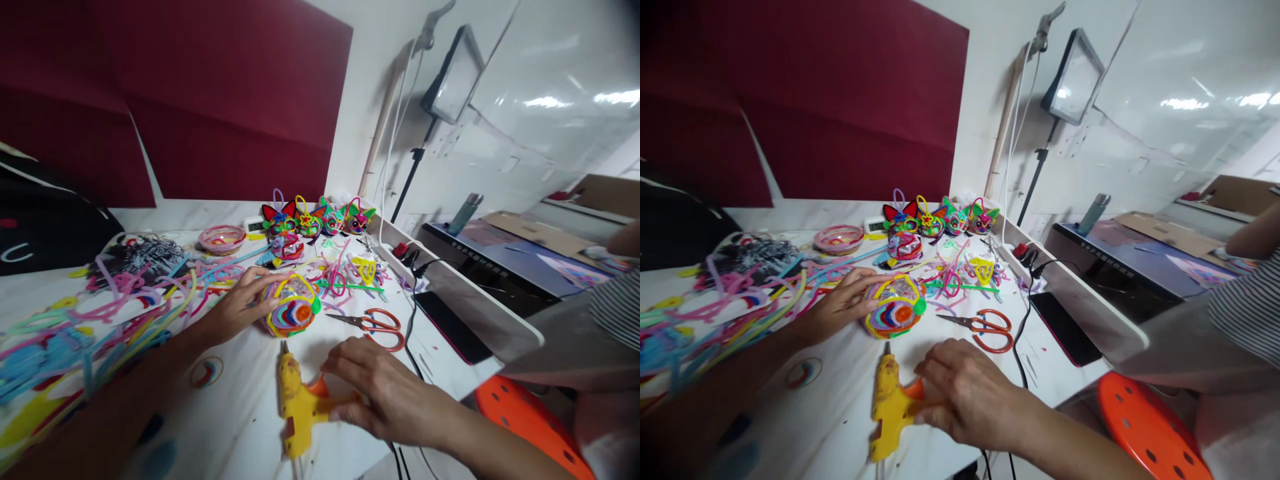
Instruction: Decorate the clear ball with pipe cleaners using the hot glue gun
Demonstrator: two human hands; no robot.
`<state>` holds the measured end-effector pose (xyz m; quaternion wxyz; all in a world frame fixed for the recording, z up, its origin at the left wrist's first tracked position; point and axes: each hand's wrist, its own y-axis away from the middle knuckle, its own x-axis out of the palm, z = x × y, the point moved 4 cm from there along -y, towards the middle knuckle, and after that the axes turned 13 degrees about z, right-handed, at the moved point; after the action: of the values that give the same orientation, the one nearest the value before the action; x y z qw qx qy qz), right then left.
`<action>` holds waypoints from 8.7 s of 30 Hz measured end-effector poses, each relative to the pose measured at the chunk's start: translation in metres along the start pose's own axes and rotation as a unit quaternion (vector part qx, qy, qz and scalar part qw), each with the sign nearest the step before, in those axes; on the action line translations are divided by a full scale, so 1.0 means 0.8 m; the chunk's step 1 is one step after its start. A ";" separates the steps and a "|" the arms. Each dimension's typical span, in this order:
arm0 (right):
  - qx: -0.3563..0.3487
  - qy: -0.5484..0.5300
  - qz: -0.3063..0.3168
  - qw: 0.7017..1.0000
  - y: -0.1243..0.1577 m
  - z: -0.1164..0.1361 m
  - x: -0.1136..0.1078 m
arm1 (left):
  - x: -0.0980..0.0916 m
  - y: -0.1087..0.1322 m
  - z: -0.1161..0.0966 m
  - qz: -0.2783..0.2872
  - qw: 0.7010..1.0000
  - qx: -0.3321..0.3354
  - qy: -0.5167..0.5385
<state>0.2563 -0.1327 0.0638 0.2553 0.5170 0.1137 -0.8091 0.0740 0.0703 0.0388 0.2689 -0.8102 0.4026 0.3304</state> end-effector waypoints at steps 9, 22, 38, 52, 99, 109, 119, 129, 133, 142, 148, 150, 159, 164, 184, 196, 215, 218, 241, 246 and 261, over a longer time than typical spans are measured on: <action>0.017 0.046 0.069 0.996 -0.001 0.004 0.038 | 0.002 0.003 0.012 -0.005 0.998 -0.006 0.065; -0.065 0.182 0.048 0.980 -0.033 -0.018 0.061 | -0.004 0.009 0.013 0.057 0.997 0.023 0.046; -0.137 -0.046 0.031 0.989 -0.041 -0.045 0.065 | -0.009 0.013 0.005 0.071 0.993 0.087 0.019; -0.123 -0.530 0.004 0.839 -0.024 -0.053 0.013 | -0.007 0.011 -0.010 0.094 0.993 0.073 0.025; -0.022 -0.527 0.102 0.843 -0.059 -0.087 -0.100 | 0.008 0.003 -0.022 0.077 0.996 0.047 -0.022; -0.014 -0.533 0.136 0.835 -0.067 -0.087 -0.096 | 0.005 0.005 -0.026 0.083 0.994 0.050 -0.041; -0.009 -0.529 0.147 0.836 -0.073 -0.086 -0.095 | 0.006 0.005 -0.025 0.067 0.995 0.073 -0.027; -0.007 -0.532 0.157 0.832 -0.078 -0.092 -0.089 | 0.006 0.005 -0.026 0.069 0.993 0.092 -0.020; -0.009 -0.540 0.151 0.828 -0.078 -0.095 -0.087 | 0.007 0.006 -0.023 0.069 0.994 0.080 -0.028; 0.009 -0.542 0.130 0.830 -0.076 -0.099 -0.086 | 0.005 0.005 -0.027 0.072 0.993 0.084 -0.033; 0.018 -0.546 0.117 0.829 -0.076 -0.098 -0.087 | 0.005 0.005 -0.027 0.070 0.994 0.073 -0.028; 0.018 -0.545 0.113 0.830 -0.076 -0.099 -0.087 | 0.006 0.005 -0.026 0.066 0.995 0.068 -0.027; 0.007 -0.535 0.109 0.838 -0.072 -0.102 -0.088 | 0.007 0.005 -0.025 0.066 0.995 0.072 -0.032; 0.000 -0.532 0.107 0.840 -0.071 -0.100 -0.089 | 0.008 0.005 -0.024 0.066 0.995 0.068 -0.026; -0.003 -0.539 0.104 0.836 -0.071 -0.096 -0.096 | 0.007 0.004 -0.027 0.051 0.998 0.037 -0.027; -0.004 -0.527 0.104 0.844 -0.068 -0.098 -0.096 | 0.006 0.004 -0.028 0.052 0.997 0.048 -0.009; -0.075 -0.239 0.049 0.967 0.016 -0.049 -0.072 | 0.001 0.005 -0.018 0.074 0.996 0.045 -0.012; -0.073 -0.152 0.091 0.981 0.019 -0.041 -0.028 | -0.001 0.003 -0.012 0.080 0.995 0.051 -0.015; -0.160 0.025 -0.212 0.964 -0.069 -0.028 -0.074 | 0.000 0.001 -0.011 0.098 0.991 0.082 -0.041; -0.162 0.070 -0.183 0.967 -0.109 -0.029 -0.078 | 0.003 0.001 -0.011 0.084 0.993 0.088 -0.012; -0.159 0.016 -0.171 0.972 -0.121 -0.042 -0.087 | 0.007 -0.001 -0.008 0.044 0.993 0.067 0.088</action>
<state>0.2543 -0.0154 0.1033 0.1901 0.4558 0.3319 -0.8037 0.0796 0.0638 0.0384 0.2712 -0.7978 0.4813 0.2414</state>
